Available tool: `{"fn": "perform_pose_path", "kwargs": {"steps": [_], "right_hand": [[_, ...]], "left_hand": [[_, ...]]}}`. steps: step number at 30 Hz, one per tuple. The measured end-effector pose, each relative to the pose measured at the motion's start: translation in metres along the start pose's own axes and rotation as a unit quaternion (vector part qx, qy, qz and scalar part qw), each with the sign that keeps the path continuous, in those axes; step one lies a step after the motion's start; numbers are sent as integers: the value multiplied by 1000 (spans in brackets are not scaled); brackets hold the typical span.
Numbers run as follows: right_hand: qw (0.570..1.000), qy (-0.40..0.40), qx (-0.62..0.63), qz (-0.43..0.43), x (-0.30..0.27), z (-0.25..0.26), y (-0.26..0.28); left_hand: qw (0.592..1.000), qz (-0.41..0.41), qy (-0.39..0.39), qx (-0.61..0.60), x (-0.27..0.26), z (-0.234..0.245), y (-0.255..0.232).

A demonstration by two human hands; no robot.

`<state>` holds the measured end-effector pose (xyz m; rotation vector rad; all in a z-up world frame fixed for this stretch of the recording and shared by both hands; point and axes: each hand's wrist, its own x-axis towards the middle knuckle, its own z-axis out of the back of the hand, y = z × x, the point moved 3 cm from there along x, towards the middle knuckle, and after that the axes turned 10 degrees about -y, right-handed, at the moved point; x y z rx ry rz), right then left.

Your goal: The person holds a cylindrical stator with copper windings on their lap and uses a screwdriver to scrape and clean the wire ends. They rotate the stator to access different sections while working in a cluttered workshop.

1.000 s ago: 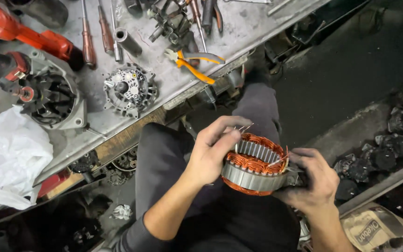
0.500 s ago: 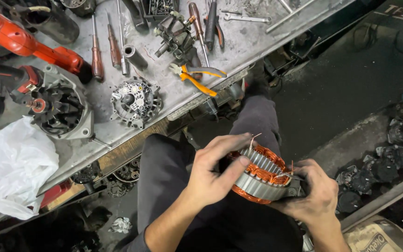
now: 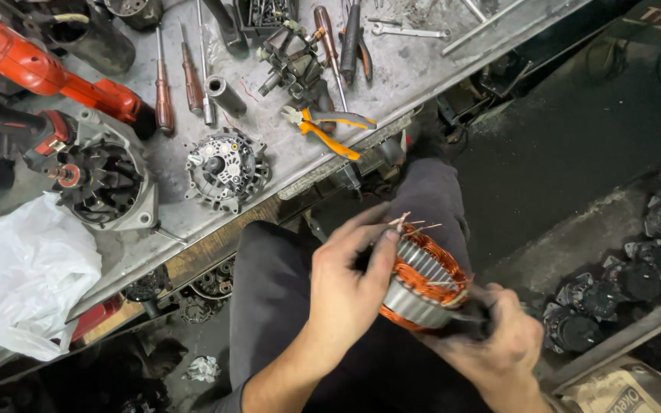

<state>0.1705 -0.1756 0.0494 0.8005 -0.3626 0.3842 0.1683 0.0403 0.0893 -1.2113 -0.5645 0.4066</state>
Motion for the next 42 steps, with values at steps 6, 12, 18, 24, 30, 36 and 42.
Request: {"fn": "perform_pose_path", "kwargs": {"steps": [6, 12, 18, 24, 30, 36, 42], "right_hand": [[999, -26, 11, -27, -13, -12, 21], [999, -3, -17, 31, -15, -14, 8], [1000, -2, -25, -9, -11, -9, 2], [999, -16, -36, 28, -3, -5, 2], [1000, 10, -7, 15, 8, -6, -2], [999, 18, 4, 49, 5, -8, -13], [994, 39, -11, 102, 17, -5, -12]], "left_hand": [[998, 31, 26, -42, -4, -2, 11], [983, 163, 31, -83, -1, 1, 14], [989, 119, 10, -87, 6, 0, -11], [936, -241, 240, 87, 0, 6, -31], [895, -248, 366, 65, 15, 7, -35], [885, -205, 415, 57, 17, 3, -29], [860, -274, 429, 36, 27, -2, -35]]}}
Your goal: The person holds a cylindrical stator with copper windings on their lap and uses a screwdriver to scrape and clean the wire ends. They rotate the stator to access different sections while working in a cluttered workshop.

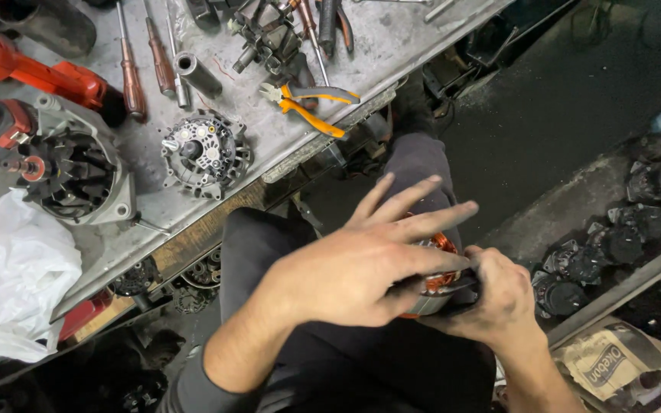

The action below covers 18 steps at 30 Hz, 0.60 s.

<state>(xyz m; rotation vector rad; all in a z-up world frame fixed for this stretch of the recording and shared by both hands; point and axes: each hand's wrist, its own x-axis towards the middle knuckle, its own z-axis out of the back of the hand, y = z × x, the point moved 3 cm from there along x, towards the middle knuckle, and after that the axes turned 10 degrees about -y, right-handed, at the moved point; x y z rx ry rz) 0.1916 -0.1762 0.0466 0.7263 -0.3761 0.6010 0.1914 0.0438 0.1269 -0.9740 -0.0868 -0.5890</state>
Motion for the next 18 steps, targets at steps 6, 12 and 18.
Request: {"fn": "perform_pose_path", "kwargs": {"steps": [6, 12, 18], "right_hand": [[998, 0, 6, 63, -7, -6, -5], [996, -12, 36, 79, -2, -3, -4], [1000, -18, 7, -7, 5, 1, -3]], "left_hand": [[989, -30, 143, -7, 14, 8, 6], [988, -33, 148, -39, 17, 20, 12], [994, 21, -108, -16, -5, 22, -3]]}}
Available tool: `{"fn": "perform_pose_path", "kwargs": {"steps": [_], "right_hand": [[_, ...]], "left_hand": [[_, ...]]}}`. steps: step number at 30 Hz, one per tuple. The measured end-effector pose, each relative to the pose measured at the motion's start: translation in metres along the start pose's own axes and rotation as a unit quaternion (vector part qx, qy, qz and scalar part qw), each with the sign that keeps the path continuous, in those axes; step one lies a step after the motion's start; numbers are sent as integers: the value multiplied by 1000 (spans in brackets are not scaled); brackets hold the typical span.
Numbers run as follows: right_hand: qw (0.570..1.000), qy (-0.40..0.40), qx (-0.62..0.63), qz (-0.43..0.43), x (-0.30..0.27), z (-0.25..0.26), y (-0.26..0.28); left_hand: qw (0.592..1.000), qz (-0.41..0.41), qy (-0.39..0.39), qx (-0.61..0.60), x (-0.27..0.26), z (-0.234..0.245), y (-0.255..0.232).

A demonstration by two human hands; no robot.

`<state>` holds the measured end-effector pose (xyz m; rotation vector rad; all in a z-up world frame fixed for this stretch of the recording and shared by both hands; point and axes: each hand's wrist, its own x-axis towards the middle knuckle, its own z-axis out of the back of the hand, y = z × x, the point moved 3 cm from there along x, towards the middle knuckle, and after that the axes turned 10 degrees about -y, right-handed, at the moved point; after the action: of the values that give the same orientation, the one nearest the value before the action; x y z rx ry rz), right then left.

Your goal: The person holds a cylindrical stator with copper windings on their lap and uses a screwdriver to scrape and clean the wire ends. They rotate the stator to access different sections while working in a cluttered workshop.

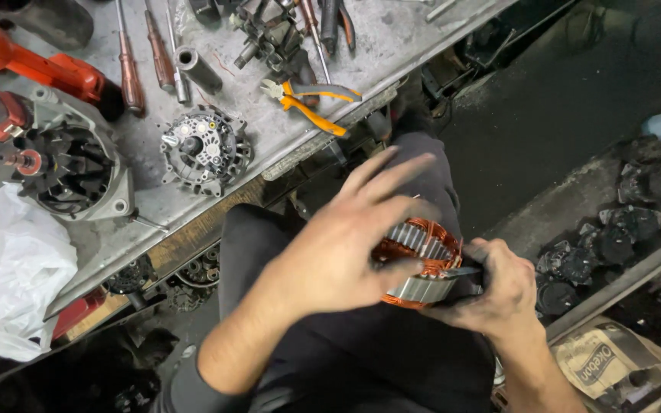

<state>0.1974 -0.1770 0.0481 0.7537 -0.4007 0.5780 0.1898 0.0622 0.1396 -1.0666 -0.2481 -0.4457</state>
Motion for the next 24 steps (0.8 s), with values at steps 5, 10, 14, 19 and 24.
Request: {"fn": "perform_pose_path", "kwargs": {"steps": [5, 10, 14, 19, 24], "right_hand": [[999, -9, -18, -25, 1, -2, 5], [999, -2, 8, -33, 6, -2, 17], [998, 33, -3, -53, 10, 0, 20], [998, 49, -2, -46, 16, 6, 23], [993, 53, 106, -12, 22, 22, 19]], "left_hand": [[988, 41, -125, 78, -28, -32, -11], [980, 57, -146, 123, -39, -40, -1], [982, 19, -156, 107, -38, -41, 6], [983, 34, -163, 73, -31, -41, 6], [977, 61, -201, 39, -33, -46, 10]]}}
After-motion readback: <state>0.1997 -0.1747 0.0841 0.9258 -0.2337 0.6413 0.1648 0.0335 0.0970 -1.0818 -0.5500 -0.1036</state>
